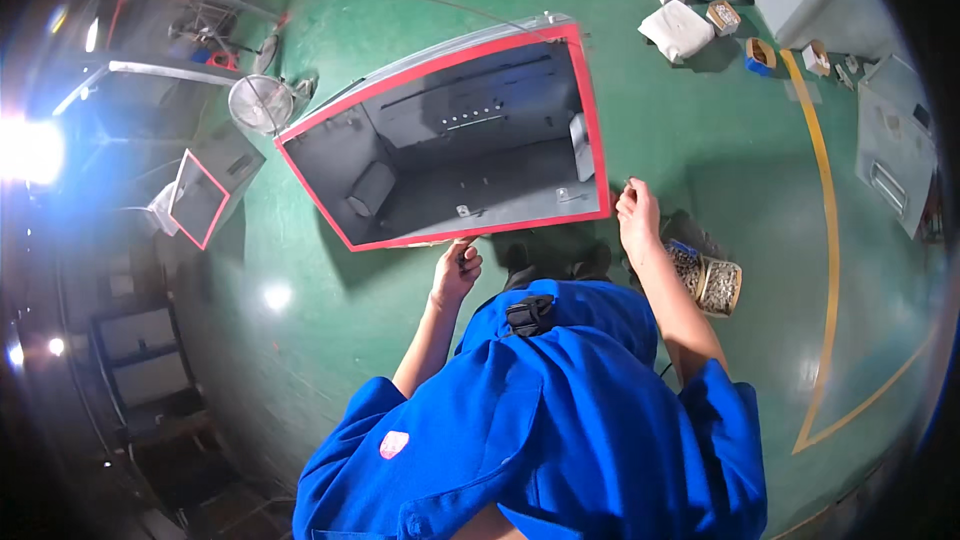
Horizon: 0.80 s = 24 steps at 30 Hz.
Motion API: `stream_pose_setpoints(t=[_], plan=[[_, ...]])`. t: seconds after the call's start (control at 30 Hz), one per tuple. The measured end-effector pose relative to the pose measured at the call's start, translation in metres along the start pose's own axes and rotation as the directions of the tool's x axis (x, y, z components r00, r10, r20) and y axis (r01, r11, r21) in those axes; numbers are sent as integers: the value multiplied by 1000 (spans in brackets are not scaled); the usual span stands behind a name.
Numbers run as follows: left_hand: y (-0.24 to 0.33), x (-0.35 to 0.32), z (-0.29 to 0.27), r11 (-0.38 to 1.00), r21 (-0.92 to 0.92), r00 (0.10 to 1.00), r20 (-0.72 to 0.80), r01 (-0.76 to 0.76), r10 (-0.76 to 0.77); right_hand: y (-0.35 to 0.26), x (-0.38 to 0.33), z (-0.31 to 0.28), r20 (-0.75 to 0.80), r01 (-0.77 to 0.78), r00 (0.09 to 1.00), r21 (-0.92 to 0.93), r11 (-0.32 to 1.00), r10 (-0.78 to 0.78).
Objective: Assembling a metal box by inserting screws or pins into pre-drilled holes.
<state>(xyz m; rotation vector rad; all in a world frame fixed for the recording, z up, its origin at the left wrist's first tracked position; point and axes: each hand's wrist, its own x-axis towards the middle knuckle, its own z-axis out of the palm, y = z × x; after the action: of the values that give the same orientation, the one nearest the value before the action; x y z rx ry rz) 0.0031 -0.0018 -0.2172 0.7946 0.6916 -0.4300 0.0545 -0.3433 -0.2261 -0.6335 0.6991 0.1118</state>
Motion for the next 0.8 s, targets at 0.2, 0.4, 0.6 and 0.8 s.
stream_pose_setpoints(t=[0.2, 0.4, 0.6, 0.8], plan=[[-5, -11, 19, 980, 118, 985, 40, 159, -165, 38, -15, 25, -150, -55, 987, 40, 998, 61], [-9, -12, 26, 916, 298, 946, 97, 269, -309, 78, -15, 19, -7, -290, 957, -134, 948, 292], [-4, -23, 21, 939, 241, 968, -10, 244, -249, 72, -5, 1, 6, -205, 978, -188, 960, 210], [-12, -39, -4, 965, 130, 974, -26, 227, -226, 72, -8, -7, 6, -189, 981, -148, 971, 192]])
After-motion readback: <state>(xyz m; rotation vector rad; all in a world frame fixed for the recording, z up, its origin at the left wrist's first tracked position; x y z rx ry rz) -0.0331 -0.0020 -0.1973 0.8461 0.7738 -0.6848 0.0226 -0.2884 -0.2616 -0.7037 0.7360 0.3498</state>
